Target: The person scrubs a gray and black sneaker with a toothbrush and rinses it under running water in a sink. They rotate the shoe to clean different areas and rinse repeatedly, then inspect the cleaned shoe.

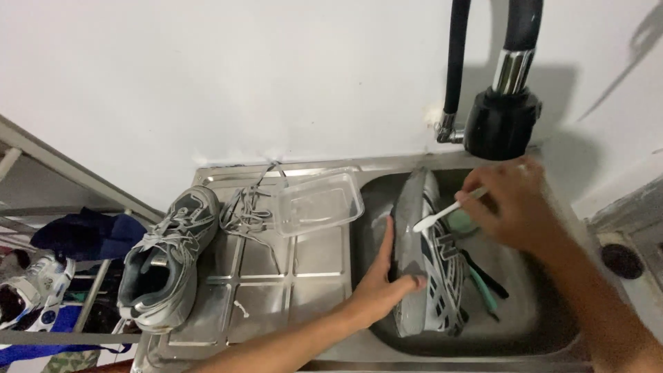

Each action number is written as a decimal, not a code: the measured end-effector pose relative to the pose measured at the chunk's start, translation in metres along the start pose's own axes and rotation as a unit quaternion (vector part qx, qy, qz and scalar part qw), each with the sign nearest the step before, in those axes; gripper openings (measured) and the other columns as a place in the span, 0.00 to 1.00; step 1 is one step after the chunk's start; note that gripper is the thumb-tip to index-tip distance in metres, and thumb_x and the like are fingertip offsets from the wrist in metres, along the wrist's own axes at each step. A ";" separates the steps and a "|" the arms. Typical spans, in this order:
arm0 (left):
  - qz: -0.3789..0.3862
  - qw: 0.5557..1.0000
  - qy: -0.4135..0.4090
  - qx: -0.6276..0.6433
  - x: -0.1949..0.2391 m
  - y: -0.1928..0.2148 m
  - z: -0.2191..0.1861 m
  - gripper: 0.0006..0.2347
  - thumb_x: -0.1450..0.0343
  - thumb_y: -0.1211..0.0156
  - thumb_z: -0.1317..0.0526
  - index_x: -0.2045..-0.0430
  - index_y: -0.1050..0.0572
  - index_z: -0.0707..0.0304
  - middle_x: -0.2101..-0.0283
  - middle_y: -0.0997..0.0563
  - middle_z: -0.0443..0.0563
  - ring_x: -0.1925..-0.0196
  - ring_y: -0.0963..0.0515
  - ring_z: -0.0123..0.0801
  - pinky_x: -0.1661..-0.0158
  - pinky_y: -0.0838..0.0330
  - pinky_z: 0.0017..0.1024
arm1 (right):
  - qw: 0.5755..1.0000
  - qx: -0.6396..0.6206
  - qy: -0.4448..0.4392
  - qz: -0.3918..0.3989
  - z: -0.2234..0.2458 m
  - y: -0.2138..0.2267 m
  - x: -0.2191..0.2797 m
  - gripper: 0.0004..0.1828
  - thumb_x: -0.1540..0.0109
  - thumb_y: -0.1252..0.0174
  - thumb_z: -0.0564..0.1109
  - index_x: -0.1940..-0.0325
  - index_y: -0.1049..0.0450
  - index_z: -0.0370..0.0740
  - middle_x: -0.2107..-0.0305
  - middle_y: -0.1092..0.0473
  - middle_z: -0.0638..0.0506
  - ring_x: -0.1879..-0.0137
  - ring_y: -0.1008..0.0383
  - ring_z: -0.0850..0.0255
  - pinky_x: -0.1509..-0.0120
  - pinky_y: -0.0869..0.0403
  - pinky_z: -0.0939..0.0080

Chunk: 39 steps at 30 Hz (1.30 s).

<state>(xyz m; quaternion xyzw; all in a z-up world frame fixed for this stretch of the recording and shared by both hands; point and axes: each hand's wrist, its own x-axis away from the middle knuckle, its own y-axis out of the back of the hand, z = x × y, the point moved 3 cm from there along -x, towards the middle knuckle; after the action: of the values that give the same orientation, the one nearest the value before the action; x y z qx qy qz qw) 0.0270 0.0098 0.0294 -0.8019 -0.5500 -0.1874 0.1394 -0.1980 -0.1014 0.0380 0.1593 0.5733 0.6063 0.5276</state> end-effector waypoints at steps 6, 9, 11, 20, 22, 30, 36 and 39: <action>-0.029 0.997 0.063 -0.017 -0.009 0.000 0.000 0.46 0.38 0.46 0.55 0.26 0.69 0.27 0.20 0.51 0.38 0.20 0.50 0.30 0.28 0.52 0.34 | 0.994 -0.065 -0.005 0.085 0.006 -0.015 0.009 0.15 0.39 0.48 0.62 0.67 0.24 0.53 0.71 0.28 0.56 0.52 0.31 0.57 0.36 0.46 0.41; -0.022 0.999 0.038 -0.018 -0.009 0.000 0.005 0.47 0.38 0.45 0.56 0.26 0.69 0.25 0.24 0.40 0.35 0.31 0.33 0.25 0.36 0.42 0.24 | 0.997 -0.016 0.043 0.063 -0.021 -0.035 0.008 0.13 0.36 0.50 0.60 0.62 0.25 0.55 0.66 0.29 0.60 0.54 0.32 0.58 0.46 0.45 0.47; -0.011 0.997 0.068 -0.028 0.002 -0.002 -0.011 0.46 0.38 0.47 0.55 0.27 0.70 0.22 0.23 0.44 0.34 0.28 0.37 0.27 0.34 0.44 0.28 | 0.995 -0.064 0.072 0.024 -0.020 -0.023 0.004 0.09 0.36 0.46 0.53 0.67 0.26 0.51 0.69 0.29 0.58 0.58 0.31 0.58 0.44 0.46 0.46; 0.005 0.999 0.040 -0.010 -0.005 0.002 -0.001 0.45 0.38 0.48 0.58 0.25 0.67 0.23 0.28 0.42 0.37 0.43 0.42 0.27 0.41 0.45 0.27 | 0.967 -0.193 0.167 -0.009 0.009 -0.009 -0.009 0.13 0.37 0.43 0.42 0.77 0.33 0.46 0.82 0.39 0.55 0.75 0.41 0.60 0.63 0.42 0.53; 0.008 1.000 0.015 -0.010 -0.009 0.000 0.003 0.45 0.38 0.47 0.57 0.26 0.65 0.27 0.20 0.55 0.38 0.21 0.50 0.29 0.29 0.53 0.31 | 0.971 -0.168 0.169 -0.004 0.013 -0.008 -0.004 0.14 0.38 0.44 0.45 0.80 0.31 0.47 0.84 0.39 0.56 0.77 0.42 0.60 0.65 0.42 0.52; 0.014 0.999 0.047 -0.010 -0.004 -0.001 -0.007 0.45 0.37 0.47 0.58 0.26 0.67 0.26 0.21 0.50 0.36 0.24 0.44 0.28 0.32 0.48 0.31 | 0.984 -0.068 0.158 0.041 0.017 -0.016 0.010 0.17 0.34 0.47 0.50 0.77 0.38 0.50 0.74 0.38 0.61 0.63 0.43 0.61 0.52 0.51 0.52; 0.067 0.997 -0.037 -0.017 -0.016 -0.001 0.012 0.43 0.37 0.50 0.55 0.25 0.65 0.37 0.20 0.62 0.42 0.19 0.59 0.34 0.29 0.60 0.38 | 0.989 -0.001 0.144 -0.027 0.007 0.003 -0.001 0.20 0.36 0.49 0.55 0.80 0.39 0.48 0.81 0.41 0.52 0.71 0.38 0.51 0.57 0.47 0.41; 0.064 0.997 -0.037 -0.034 -0.014 -0.004 0.009 0.44 0.38 0.49 0.59 0.25 0.65 0.31 0.22 0.50 0.42 0.40 0.33 0.30 0.42 0.40 0.30 | 0.952 -0.024 0.300 -0.057 0.011 -0.003 0.000 0.07 0.39 0.48 0.41 0.72 0.29 0.49 0.77 0.32 0.54 0.70 0.35 0.56 0.64 0.37 0.48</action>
<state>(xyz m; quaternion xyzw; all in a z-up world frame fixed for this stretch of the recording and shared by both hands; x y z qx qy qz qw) 0.0201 0.0037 0.0147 -0.8459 -0.4959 -0.1669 0.1031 -0.1878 -0.0961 0.0383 -0.0756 0.6984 0.6089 0.3685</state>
